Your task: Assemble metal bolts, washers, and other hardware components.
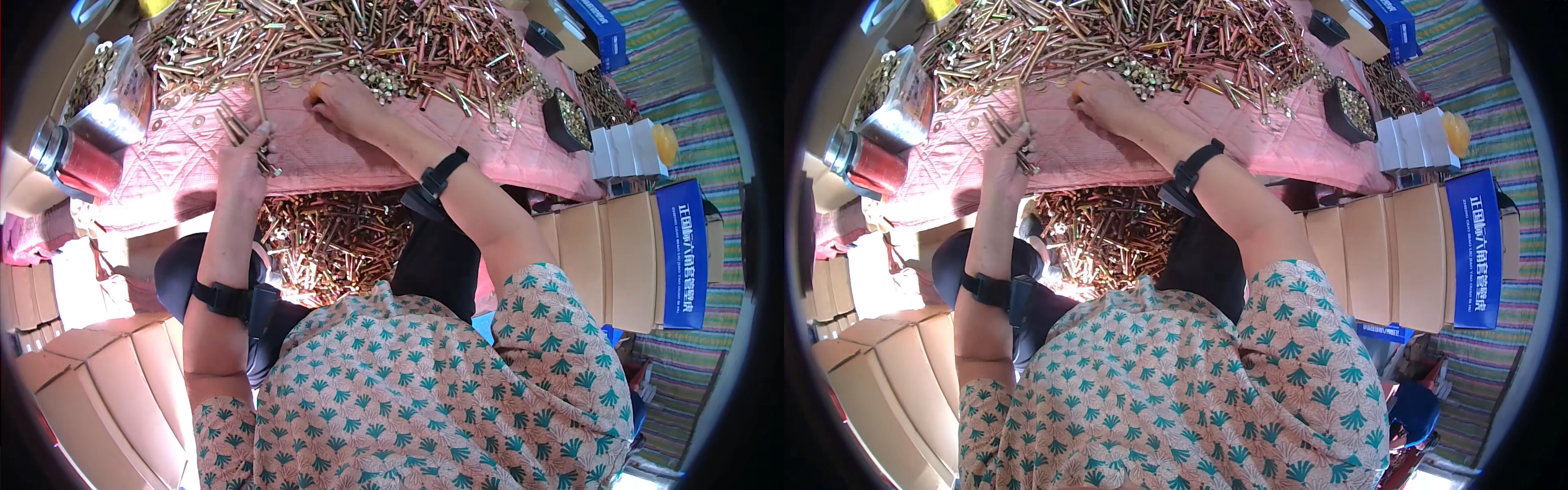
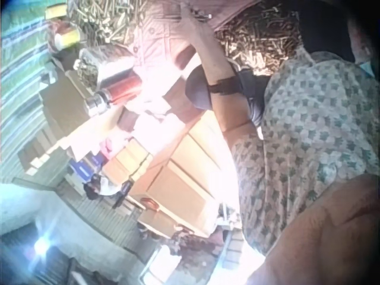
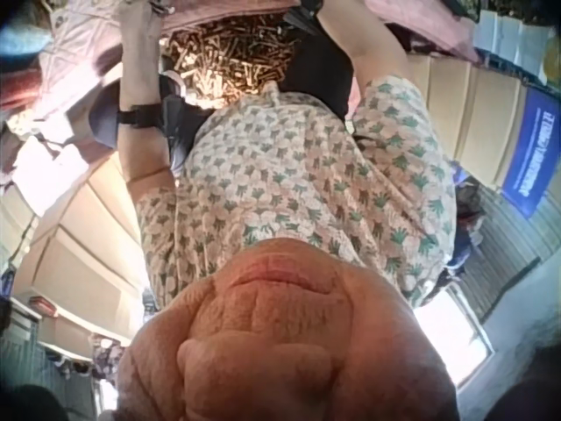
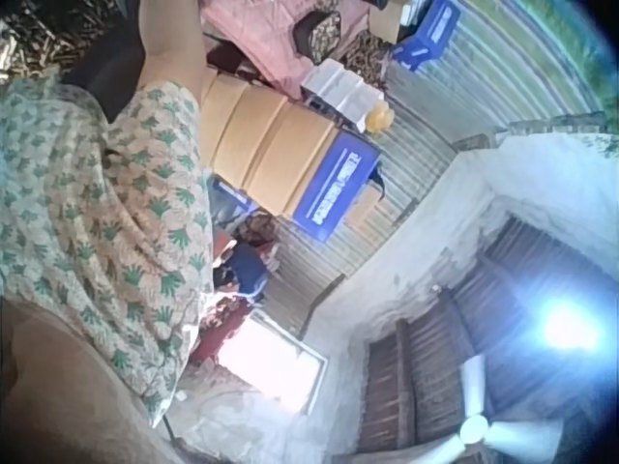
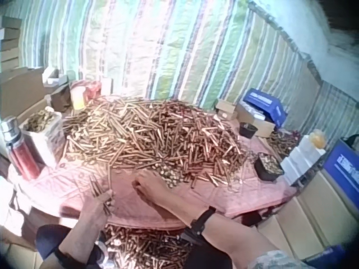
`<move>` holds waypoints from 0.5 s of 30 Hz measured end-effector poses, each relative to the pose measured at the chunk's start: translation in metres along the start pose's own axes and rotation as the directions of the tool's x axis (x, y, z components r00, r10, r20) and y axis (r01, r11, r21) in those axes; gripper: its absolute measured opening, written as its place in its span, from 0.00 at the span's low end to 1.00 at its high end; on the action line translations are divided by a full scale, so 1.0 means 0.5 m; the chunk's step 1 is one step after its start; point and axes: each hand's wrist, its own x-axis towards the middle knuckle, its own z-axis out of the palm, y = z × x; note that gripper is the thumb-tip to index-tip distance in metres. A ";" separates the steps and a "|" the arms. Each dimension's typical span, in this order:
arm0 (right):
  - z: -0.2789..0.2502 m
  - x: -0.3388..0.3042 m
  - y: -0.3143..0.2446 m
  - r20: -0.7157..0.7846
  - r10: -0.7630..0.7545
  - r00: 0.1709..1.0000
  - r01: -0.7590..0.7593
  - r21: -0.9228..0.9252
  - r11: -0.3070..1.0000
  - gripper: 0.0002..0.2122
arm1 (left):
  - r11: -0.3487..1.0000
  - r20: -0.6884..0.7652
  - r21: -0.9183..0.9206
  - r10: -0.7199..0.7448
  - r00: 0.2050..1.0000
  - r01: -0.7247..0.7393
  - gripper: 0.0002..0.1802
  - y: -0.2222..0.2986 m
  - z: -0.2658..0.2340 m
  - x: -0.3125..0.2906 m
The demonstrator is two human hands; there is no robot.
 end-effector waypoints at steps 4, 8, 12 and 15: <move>-0.029 -0.033 -0.003 0.055 0.051 0.997 -0.054 0.050 0.997 0.07 | 0.987 0.093 0.076 -0.146 0.985 0.139 0.10 -0.026 0.021 -0.010; -0.041 -0.062 0.008 0.027 0.111 0.993 -0.114 0.160 0.981 0.06 | 0.980 0.138 0.136 -0.166 0.976 0.148 0.09 -0.040 0.049 -0.024; -0.074 -0.082 0.032 -0.172 0.218 0.961 -0.190 0.165 0.968 0.05 | 0.977 0.142 0.171 -0.152 0.978 0.127 0.10 -0.051 0.047 -0.021; -0.105 -0.087 0.108 -0.253 0.344 0.904 -0.337 0.071 0.939 0.04 | 0.975 0.124 0.170 -0.164 0.979 0.142 0.10 -0.050 0.054 -0.024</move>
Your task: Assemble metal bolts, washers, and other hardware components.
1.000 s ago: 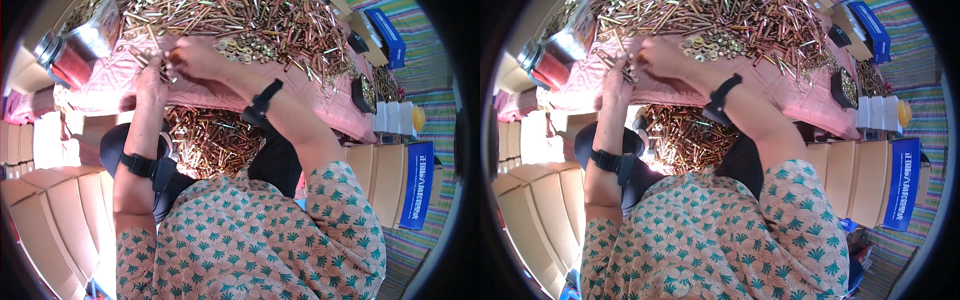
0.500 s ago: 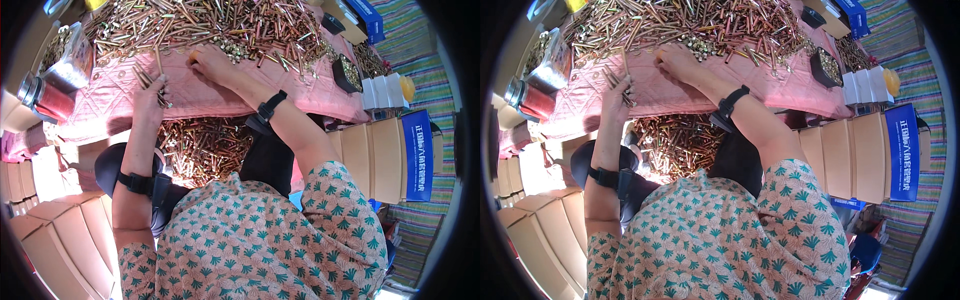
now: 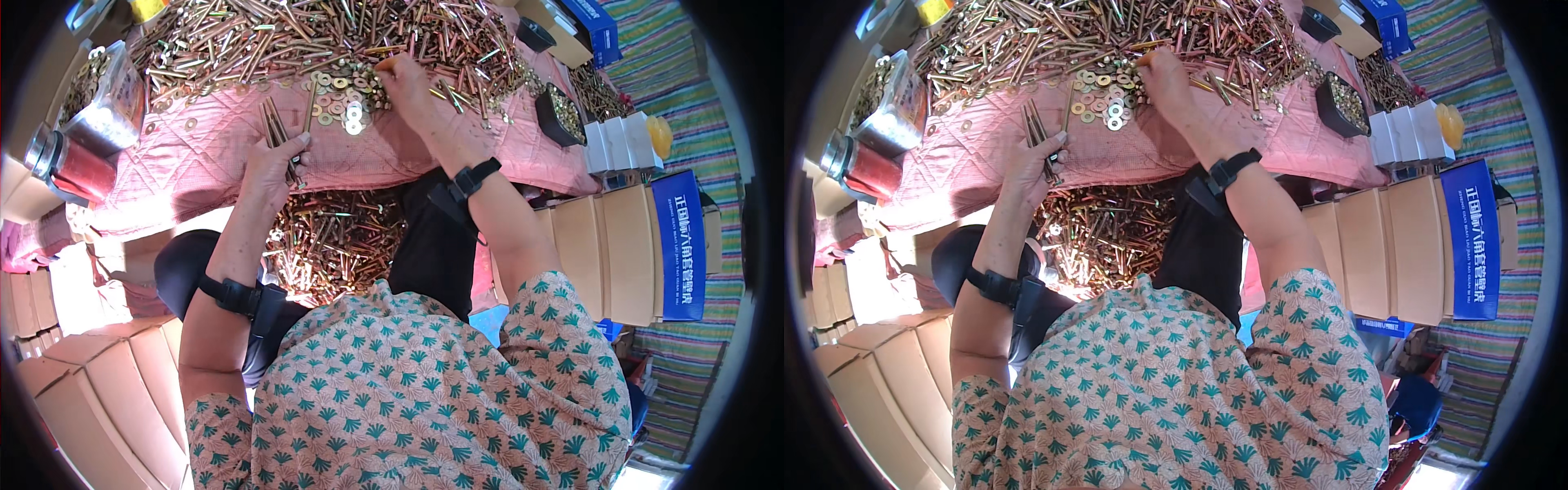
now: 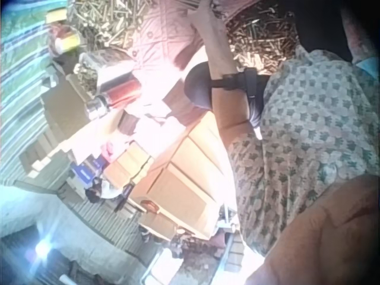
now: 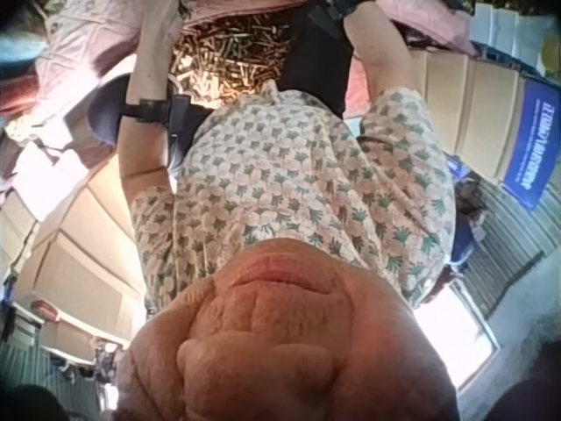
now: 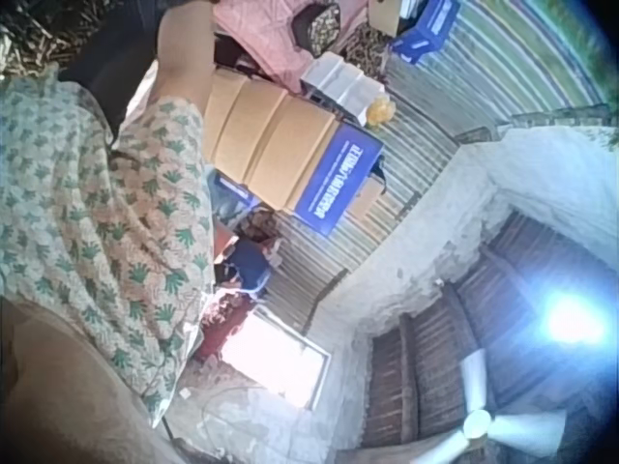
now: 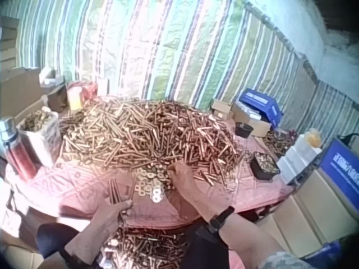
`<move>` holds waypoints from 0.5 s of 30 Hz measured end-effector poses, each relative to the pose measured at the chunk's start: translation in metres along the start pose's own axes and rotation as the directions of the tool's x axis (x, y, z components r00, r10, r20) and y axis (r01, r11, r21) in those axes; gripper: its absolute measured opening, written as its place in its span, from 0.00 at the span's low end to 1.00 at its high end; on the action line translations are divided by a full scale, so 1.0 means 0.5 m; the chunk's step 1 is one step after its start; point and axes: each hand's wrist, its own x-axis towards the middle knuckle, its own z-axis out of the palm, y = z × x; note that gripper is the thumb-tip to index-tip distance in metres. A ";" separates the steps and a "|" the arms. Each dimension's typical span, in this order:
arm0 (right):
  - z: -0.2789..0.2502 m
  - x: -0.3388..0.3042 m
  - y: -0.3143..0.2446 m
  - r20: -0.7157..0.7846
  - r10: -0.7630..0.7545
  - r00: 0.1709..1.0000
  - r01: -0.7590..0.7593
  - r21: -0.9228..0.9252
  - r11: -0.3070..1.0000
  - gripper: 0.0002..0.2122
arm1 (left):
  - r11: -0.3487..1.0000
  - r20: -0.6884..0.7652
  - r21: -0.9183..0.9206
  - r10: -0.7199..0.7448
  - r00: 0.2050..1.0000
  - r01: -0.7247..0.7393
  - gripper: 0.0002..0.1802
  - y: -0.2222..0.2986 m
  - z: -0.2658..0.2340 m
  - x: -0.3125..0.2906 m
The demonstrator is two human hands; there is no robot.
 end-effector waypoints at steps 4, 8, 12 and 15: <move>-0.006 0.043 0.085 0.015 0.067 0.998 -0.059 -0.307 0.950 0.06 | 1.000 0.024 -0.011 -0.011 1.000 0.012 0.09 0.005 0.014 0.000; 0.034 0.092 0.057 0.168 0.132 0.977 -0.023 -0.529 0.848 0.10 | 1.000 0.029 0.019 -0.025 0.999 0.024 0.13 0.001 -0.005 0.010; 0.031 0.115 0.062 0.263 0.201 0.944 -0.036 -0.523 0.852 0.10 | 0.998 0.022 0.055 -0.033 0.999 0.032 0.12 0.003 0.001 0.015; 0.009 0.099 0.040 0.305 0.294 0.906 -0.101 -0.517 0.850 0.10 | 0.997 0.042 0.060 -0.045 0.998 0.042 0.15 -0.002 -0.004 0.012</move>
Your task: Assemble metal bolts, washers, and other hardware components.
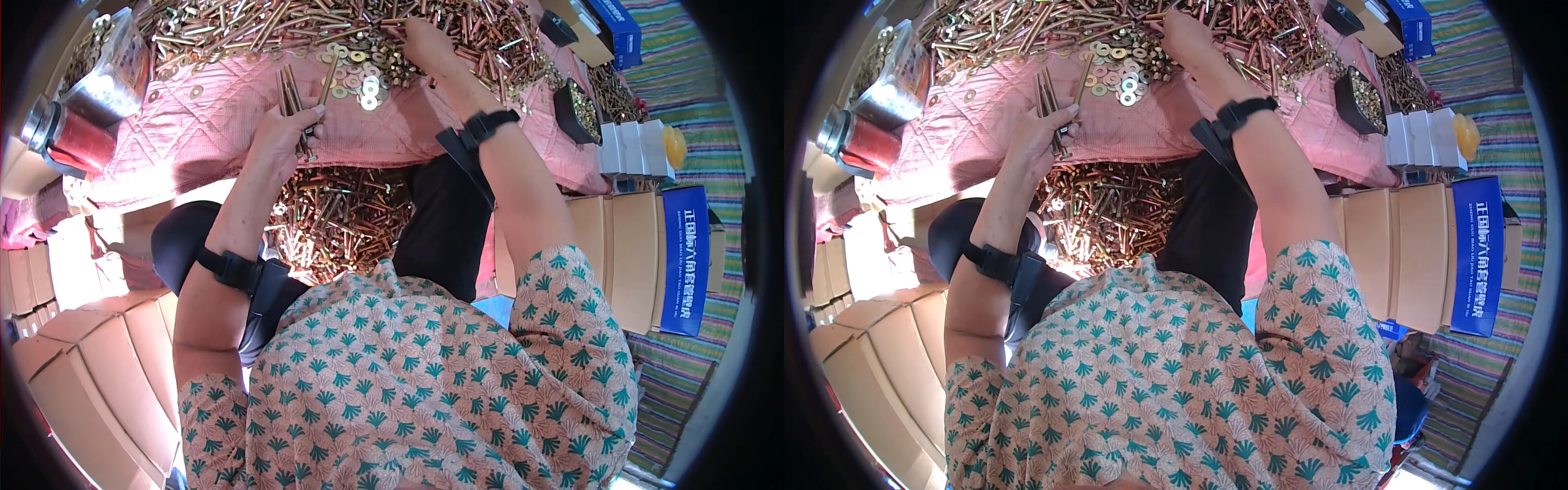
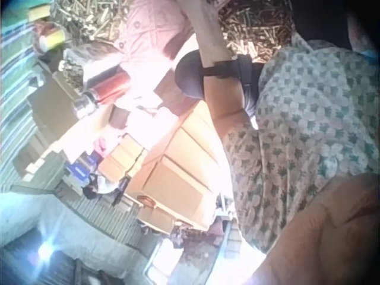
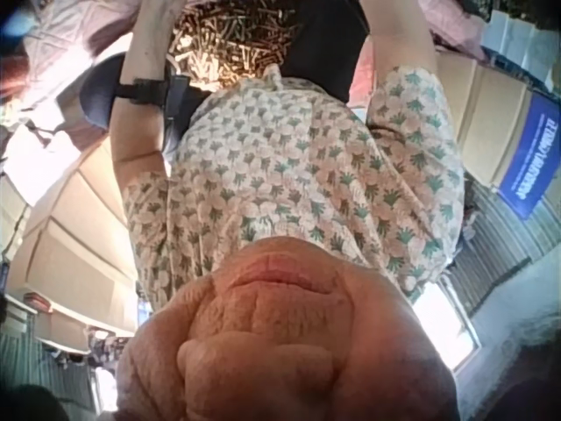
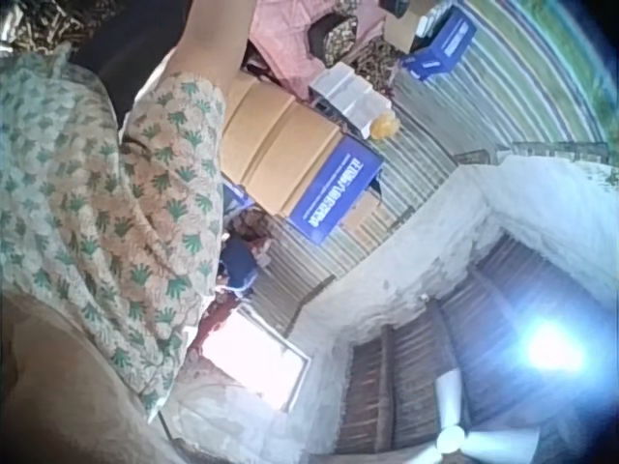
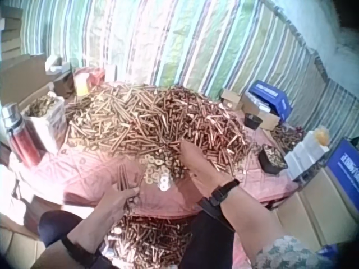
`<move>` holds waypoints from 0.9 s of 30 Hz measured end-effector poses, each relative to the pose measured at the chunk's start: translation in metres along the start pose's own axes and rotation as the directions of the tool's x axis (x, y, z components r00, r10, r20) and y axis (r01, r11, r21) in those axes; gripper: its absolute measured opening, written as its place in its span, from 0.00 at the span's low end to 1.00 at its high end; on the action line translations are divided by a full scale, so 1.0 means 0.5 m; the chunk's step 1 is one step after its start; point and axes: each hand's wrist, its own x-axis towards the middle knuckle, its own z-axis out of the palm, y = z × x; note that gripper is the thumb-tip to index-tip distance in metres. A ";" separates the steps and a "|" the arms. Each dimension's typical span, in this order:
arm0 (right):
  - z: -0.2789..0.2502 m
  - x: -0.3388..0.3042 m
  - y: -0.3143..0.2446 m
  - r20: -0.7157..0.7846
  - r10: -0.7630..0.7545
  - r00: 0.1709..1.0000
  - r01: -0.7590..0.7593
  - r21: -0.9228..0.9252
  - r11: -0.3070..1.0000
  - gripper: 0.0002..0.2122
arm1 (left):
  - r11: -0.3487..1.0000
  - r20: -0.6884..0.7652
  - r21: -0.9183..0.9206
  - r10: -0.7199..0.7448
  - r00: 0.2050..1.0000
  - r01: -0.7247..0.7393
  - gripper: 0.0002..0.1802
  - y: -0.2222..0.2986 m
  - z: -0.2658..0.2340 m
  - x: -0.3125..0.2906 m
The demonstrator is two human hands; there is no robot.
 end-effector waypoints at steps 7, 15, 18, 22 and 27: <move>-0.009 -0.163 -0.051 -0.038 -0.041 0.998 0.056 0.570 0.820 0.09 | 1.000 0.041 0.010 -0.009 0.999 0.009 0.15 -0.014 0.000 -0.004; 0.012 -0.197 -0.089 -0.188 -0.306 0.934 0.357 0.420 0.834 0.14 | 0.998 0.042 0.056 -0.015 0.999 0.013 0.15 -0.021 0.005 -0.004; 0.015 -0.214 -0.094 -0.143 -0.255 0.956 0.292 0.473 0.831 0.11 | 0.998 0.044 0.065 -0.010 0.999 0.007 0.14 -0.021 0.003 -0.005; 0.026 -0.228 -0.091 -0.189 -0.268 0.945 0.327 0.480 0.814 0.10 | 0.997 0.051 0.079 -0.005 0.999 0.001 0.15 -0.024 0.006 -0.007; 0.033 -0.232 -0.088 -0.211 -0.264 0.941 0.336 0.500 0.798 0.09 | 0.994 0.053 0.105 -0.022 0.998 0.017 0.13 -0.023 0.011 -0.016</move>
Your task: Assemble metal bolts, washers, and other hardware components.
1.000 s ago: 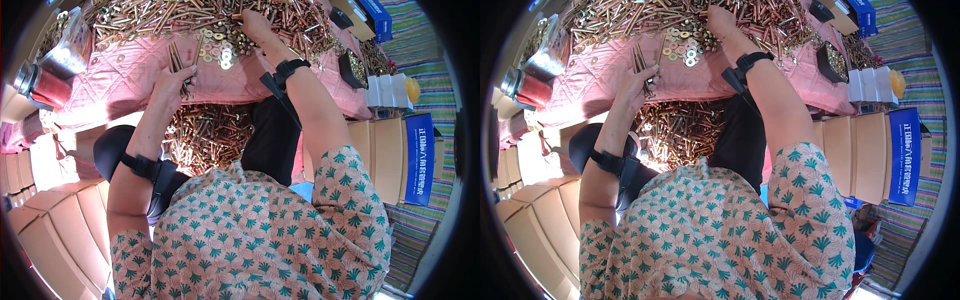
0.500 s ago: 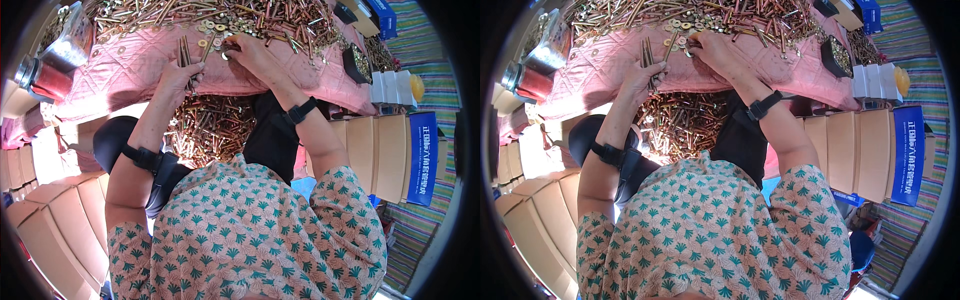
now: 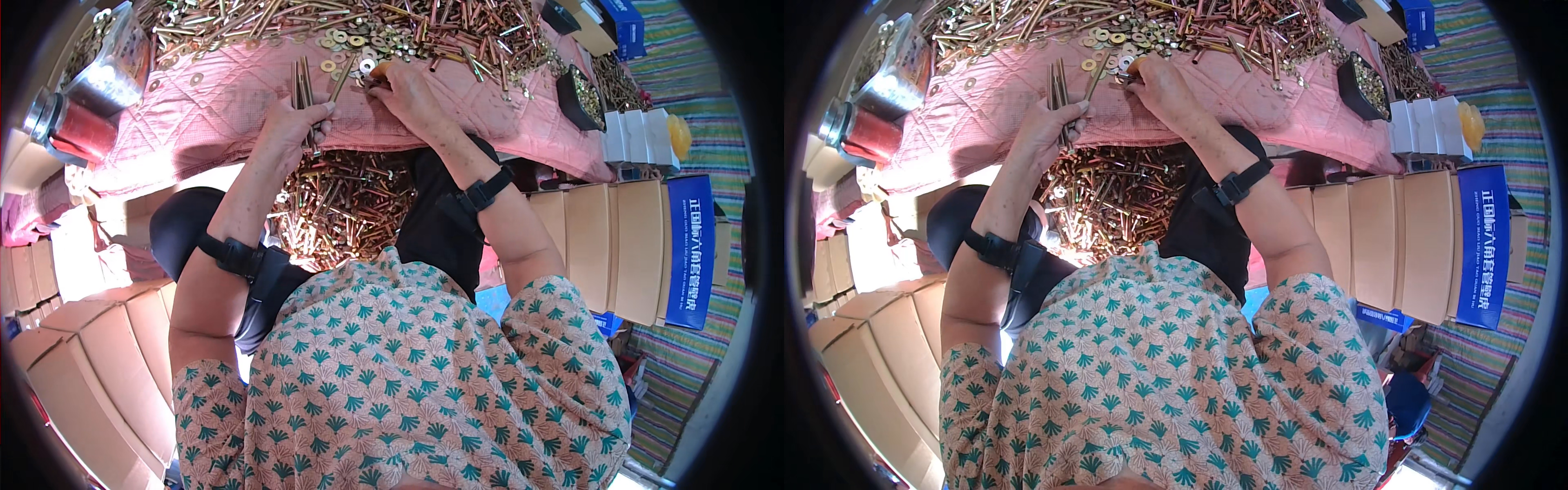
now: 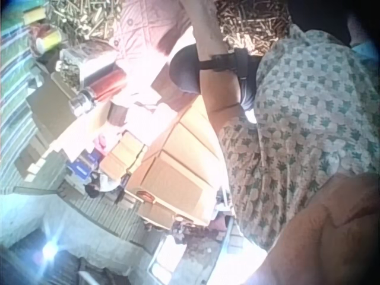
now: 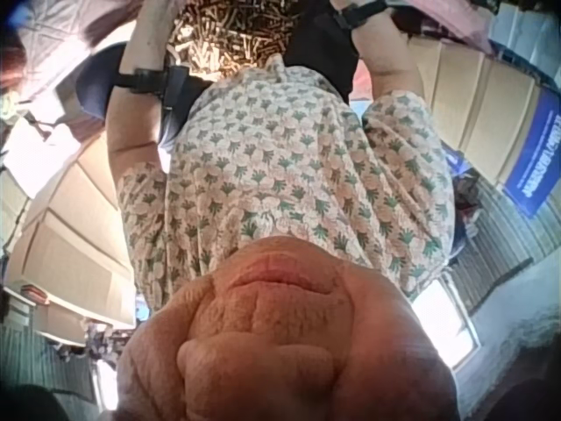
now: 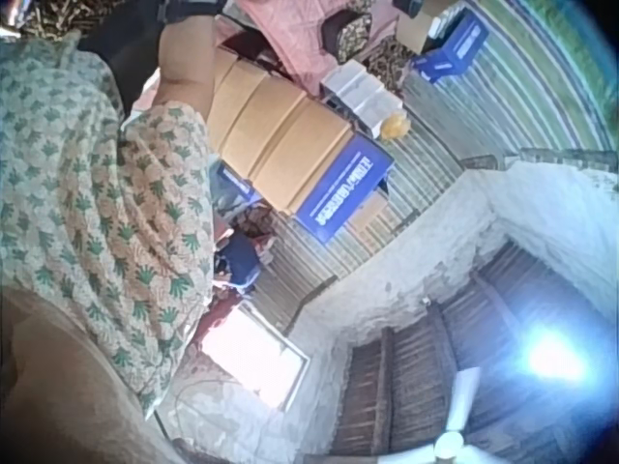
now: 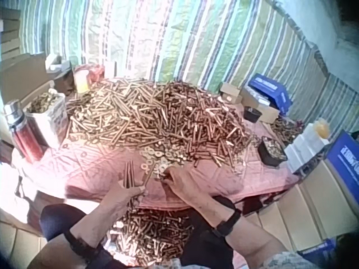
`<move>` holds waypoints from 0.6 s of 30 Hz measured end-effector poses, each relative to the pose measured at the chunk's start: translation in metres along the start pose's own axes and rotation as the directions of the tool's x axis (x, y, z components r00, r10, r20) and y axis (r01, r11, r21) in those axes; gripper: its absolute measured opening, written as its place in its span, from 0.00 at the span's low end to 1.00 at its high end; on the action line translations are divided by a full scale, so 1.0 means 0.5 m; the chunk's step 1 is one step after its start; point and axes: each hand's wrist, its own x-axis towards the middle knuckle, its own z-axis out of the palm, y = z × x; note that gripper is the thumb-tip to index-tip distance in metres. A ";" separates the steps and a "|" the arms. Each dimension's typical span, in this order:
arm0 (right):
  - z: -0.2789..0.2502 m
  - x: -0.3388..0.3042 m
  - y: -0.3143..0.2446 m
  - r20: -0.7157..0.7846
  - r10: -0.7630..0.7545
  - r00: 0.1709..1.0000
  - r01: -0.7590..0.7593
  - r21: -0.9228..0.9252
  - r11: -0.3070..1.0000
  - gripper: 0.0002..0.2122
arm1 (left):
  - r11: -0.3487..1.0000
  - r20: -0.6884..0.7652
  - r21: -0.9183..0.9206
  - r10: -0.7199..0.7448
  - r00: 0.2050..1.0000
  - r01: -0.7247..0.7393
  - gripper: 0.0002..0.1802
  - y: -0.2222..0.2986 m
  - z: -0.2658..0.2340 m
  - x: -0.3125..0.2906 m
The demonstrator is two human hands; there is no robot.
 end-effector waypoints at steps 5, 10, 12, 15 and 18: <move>-0.022 -0.013 -0.004 -0.112 0.331 0.937 -0.312 0.159 0.937 0.06 | 1.000 0.008 0.024 -0.004 1.000 0.004 0.13 0.006 0.005 -0.016; -0.048 -0.014 -0.019 0.088 0.578 0.811 -0.433 0.756 0.492 0.05 | 0.997 0.068 0.072 -0.035 0.997 0.030 0.11 0.006 0.019 -0.030; -0.052 -0.016 -0.039 0.112 0.568 0.815 -0.415 0.797 0.439 0.05 | 0.999 0.115 0.034 -0.043 0.992 0.039 0.10 -0.001 0.023 -0.031; -0.048 -0.021 -0.061 0.079 0.534 0.842 -0.372 0.802 0.468 0.07 | 0.999 0.139 0.032 -0.023 0.990 0.019 0.11 -0.007 0.024 -0.028; -0.038 -0.028 -0.071 -0.029 0.518 0.855 -0.342 0.720 0.604 0.07 | 1.000 0.119 0.024 -0.020 0.993 0.017 0.11 -0.009 0.029 -0.035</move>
